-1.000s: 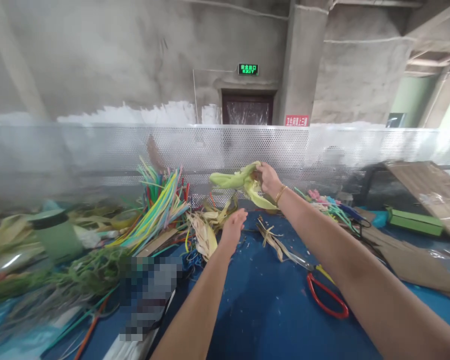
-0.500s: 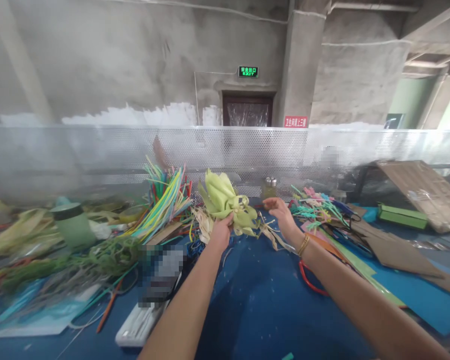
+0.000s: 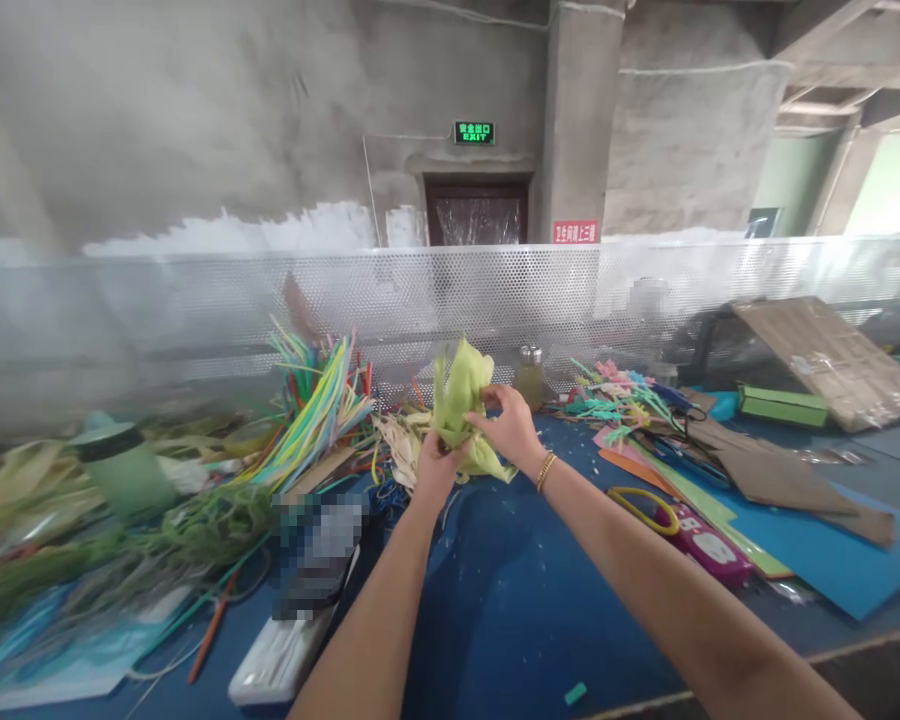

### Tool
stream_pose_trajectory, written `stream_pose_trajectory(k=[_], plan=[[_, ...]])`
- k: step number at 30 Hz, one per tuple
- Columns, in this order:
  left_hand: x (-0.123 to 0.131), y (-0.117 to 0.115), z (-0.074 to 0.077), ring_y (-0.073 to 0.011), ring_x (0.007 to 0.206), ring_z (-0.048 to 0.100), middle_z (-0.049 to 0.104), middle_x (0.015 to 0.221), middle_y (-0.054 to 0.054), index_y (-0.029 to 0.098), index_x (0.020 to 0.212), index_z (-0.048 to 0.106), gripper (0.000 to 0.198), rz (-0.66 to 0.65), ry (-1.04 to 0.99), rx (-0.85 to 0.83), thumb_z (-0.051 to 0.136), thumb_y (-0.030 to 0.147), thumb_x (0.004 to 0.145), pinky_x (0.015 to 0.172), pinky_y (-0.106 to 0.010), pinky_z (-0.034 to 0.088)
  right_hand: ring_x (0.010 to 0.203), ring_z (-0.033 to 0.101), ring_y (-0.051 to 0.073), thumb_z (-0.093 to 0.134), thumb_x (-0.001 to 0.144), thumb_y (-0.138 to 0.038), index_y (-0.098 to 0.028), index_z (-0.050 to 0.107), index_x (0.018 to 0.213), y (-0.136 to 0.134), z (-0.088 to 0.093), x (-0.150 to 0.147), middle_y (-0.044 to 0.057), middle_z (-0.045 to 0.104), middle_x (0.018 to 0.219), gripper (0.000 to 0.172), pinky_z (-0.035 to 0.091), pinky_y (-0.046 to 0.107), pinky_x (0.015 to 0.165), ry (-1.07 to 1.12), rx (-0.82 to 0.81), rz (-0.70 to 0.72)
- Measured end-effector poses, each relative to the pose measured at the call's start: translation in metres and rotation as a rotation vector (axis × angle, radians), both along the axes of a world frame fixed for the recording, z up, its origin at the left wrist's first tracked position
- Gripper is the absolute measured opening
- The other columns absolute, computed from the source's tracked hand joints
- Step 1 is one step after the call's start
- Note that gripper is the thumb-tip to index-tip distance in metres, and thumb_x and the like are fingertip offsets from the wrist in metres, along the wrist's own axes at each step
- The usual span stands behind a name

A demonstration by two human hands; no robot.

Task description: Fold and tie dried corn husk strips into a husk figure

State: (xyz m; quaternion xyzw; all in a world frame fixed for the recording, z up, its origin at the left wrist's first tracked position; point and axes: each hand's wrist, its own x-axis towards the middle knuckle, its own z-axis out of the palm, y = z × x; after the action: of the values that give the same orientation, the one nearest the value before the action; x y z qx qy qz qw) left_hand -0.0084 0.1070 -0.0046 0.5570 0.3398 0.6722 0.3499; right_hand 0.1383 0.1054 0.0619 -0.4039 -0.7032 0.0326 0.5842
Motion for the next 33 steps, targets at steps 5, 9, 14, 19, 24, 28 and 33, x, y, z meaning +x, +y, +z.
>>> stream_pose_trajectory(k=[5,9,14,19,24,28,33], plan=[[0.009,-0.014,-0.002,-0.0261,0.101,0.057,0.054,0.105,-0.010,0.021,0.121,0.061,0.050,0.506,0.588,0.189,0.071,0.023,0.071,0.090,-0.042,0.047,0.084,0.064,0.019,0.079,0.062,-0.034,-0.019,0.056,0.102,0.004,-0.021,-0.005,0.006,0.067,0.098,0.048,0.051,0.034,0.077,0.392,-0.301,0.324],[0.028,-0.025,-0.006,-0.0268,0.105,0.056,0.054,0.112,-0.011,0.021,0.133,0.050,0.068,0.334,0.785,0.221,0.073,0.018,0.069,0.093,-0.042,0.047,0.071,0.064,0.015,0.072,0.064,-0.027,-0.022,0.056,0.092,0.018,-0.038,0.008,-0.002,0.069,0.083,0.033,0.051,0.027,0.066,0.967,-0.484,0.391],[0.034,-0.025,-0.004,-0.0251,0.100,0.061,0.059,0.115,-0.012,0.020,0.128,0.054,0.050,0.248,0.748,0.130,0.064,0.023,0.080,0.090,-0.040,0.048,0.051,0.057,0.013,0.055,0.068,-0.021,-0.022,0.052,0.081,0.028,-0.050,0.039,-0.004,0.063,0.062,0.013,0.047,0.026,0.052,1.136,-0.522,0.391],[0.028,-0.026,0.005,-0.0284,0.102,0.061,0.061,0.110,-0.013,0.019,0.118,0.060,0.041,0.432,0.767,0.062,0.066,0.032,0.079,0.091,-0.042,0.047,0.043,0.052,0.014,0.051,0.066,-0.019,-0.022,0.053,0.071,0.020,-0.051,0.040,-0.004,0.054,0.049,0.006,0.045,0.027,0.048,1.125,-0.593,0.500],[0.027,-0.025,0.001,-0.0316,0.107,0.059,0.059,0.118,-0.016,0.016,0.125,0.049,0.068,0.463,0.696,-0.065,0.076,0.031,0.065,0.090,-0.043,0.047,0.065,0.064,0.019,0.056,0.071,-0.027,-0.021,0.061,0.076,0.006,-0.046,0.024,0.001,0.065,0.061,0.009,0.051,0.031,0.062,1.042,-0.625,0.653],[0.024,-0.017,-0.009,-0.0284,0.103,0.063,0.065,0.114,-0.013,0.021,0.126,0.049,0.059,0.314,0.572,-0.107,0.070,0.034,0.073,0.086,-0.040,0.048,0.093,0.067,0.023,0.058,0.074,-0.031,-0.020,0.066,0.095,0.002,-0.046,0.025,0.006,0.074,0.093,0.025,0.050,0.038,0.085,0.869,-0.571,0.775],[0.017,-0.006,-0.011,-0.0229,0.084,0.066,0.069,0.098,-0.010,0.017,0.119,0.053,0.044,0.325,0.353,-0.265,0.062,0.030,0.078,0.078,-0.036,0.051,0.117,0.057,0.026,0.058,0.069,-0.025,-0.023,0.060,0.120,0.001,-0.051,0.033,0.009,0.063,0.124,0.051,0.041,0.045,0.102,0.473,-0.343,0.496]])
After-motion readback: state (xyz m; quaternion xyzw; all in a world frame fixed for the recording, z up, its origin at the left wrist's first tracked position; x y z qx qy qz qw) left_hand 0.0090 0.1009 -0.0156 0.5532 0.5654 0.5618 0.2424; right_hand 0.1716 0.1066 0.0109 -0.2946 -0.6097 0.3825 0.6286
